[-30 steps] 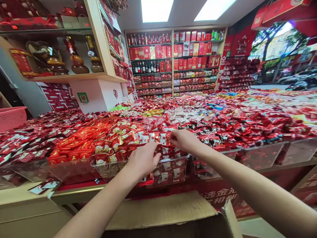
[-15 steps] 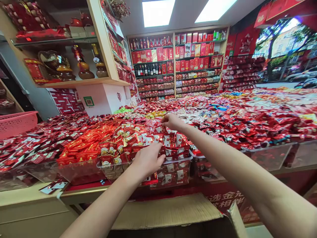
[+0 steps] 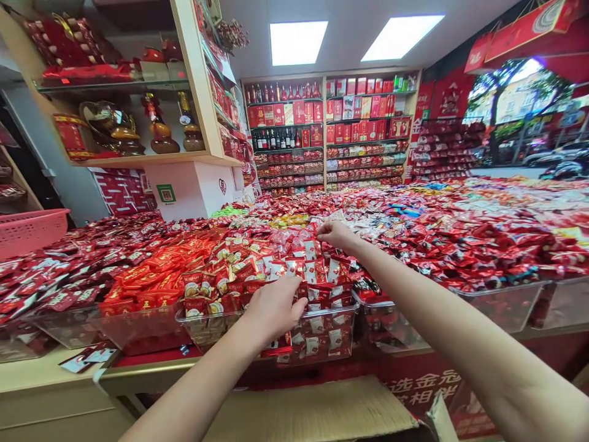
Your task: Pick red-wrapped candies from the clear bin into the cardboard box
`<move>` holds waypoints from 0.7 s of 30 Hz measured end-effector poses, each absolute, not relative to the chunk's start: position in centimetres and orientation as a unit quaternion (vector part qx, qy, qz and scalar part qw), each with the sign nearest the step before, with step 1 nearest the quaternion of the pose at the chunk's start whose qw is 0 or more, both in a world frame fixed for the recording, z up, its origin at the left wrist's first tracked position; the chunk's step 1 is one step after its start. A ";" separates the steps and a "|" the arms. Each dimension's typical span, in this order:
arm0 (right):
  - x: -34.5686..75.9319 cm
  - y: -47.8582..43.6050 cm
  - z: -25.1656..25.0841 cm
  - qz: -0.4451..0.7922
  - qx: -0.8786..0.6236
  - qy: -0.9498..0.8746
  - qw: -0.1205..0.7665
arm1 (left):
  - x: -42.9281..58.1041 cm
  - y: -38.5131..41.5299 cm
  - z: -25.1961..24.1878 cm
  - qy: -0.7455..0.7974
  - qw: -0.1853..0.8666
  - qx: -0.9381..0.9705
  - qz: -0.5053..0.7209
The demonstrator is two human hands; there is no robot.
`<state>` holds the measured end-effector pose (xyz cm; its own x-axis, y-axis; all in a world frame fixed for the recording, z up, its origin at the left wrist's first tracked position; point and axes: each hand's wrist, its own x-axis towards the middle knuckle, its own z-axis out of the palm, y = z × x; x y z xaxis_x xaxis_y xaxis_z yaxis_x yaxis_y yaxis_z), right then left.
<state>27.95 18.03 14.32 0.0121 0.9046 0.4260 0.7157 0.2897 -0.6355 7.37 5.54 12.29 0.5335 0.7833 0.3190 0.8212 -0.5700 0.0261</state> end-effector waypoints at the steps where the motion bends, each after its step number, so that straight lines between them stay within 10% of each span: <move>1: 27.9 17.9 14.2 0.121 -0.586 -0.698 0.394 | 7.3 5.5 12.2 -0.458 0.065 -0.874 -0.151; 21: 30.6 14.1 13.1 0.044 -0.657 -0.689 0.303 | 5.2 -0.2 7.7 -0.363 -0.109 -0.883 -0.277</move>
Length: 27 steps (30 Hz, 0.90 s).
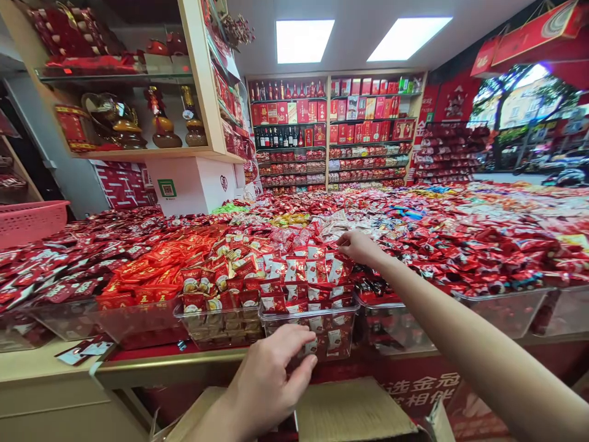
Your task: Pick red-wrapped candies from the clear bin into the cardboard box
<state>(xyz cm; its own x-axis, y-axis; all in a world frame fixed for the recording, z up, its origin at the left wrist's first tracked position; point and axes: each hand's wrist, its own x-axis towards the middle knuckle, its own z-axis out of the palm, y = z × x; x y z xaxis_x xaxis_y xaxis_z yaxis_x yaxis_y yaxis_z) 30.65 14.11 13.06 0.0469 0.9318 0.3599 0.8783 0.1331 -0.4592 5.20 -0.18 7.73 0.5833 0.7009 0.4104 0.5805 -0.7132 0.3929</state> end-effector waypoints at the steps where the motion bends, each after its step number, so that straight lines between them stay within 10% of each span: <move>1: 30.4 14.1 13.0 0.044 -0.655 -0.690 0.303 | 5.2 -0.4 7.2 0.360 0.128 0.882 0.277; 14: 27.6 7.7 12.2 -0.058 -0.577 -0.692 0.430 | 3.6 0.2 3.1 0.490 0.293 0.720 0.394; 20: 20.2 -2.0 6.1 0.283 -0.413 -0.788 0.359 | 5.2 0.6 5.3 0.489 0.290 0.650 0.504; 27: 18.7 -1.1 2.3 0.543 -0.379 -0.596 0.454 | 5.3 0.2 6.5 0.401 0.521 0.514 0.552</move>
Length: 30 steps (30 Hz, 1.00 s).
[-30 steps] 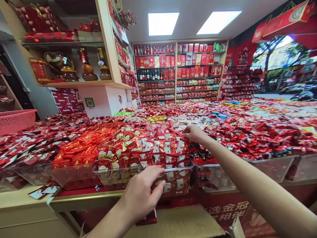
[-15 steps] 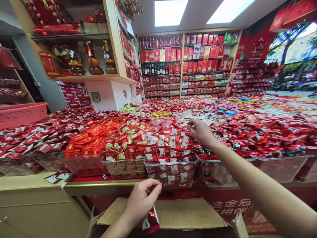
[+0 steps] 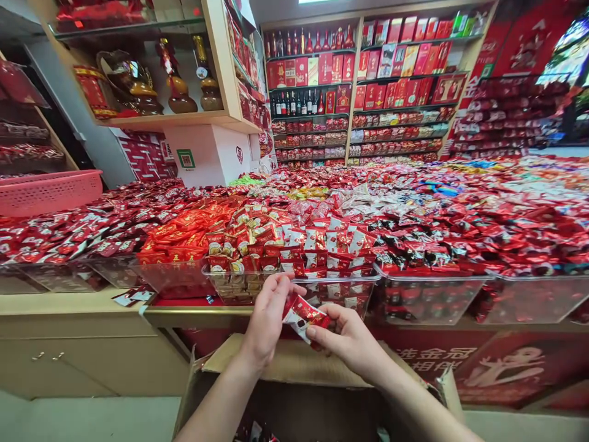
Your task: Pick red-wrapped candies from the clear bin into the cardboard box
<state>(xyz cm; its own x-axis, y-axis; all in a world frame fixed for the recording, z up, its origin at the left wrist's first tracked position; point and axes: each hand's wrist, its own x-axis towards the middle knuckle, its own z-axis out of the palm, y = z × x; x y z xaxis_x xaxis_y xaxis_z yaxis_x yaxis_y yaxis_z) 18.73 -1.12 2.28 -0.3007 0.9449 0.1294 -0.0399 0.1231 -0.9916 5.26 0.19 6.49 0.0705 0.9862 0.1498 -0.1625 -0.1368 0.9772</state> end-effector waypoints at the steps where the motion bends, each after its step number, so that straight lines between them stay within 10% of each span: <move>1: 18.8 -0.9 2.0 0.571 -0.373 -0.572 0.455 | 5.0 0.1 6.3 0.403 0.539 0.505 0.540; 15: 19.0 -1.3 -2.1 0.526 -0.387 -0.600 0.461 | 3.6 -1.0 2.3 0.428 0.499 0.577 0.485; 22: 18.4 -2.3 -2.4 0.412 -0.478 -0.735 0.248 | -0.2 4.0 9.0 0.431 0.289 0.574 0.634; 30: 18.1 -2.1 -2.3 0.398 -0.490 -0.745 0.214 | 2.3 15.6 16.6 0.422 0.170 0.749 0.482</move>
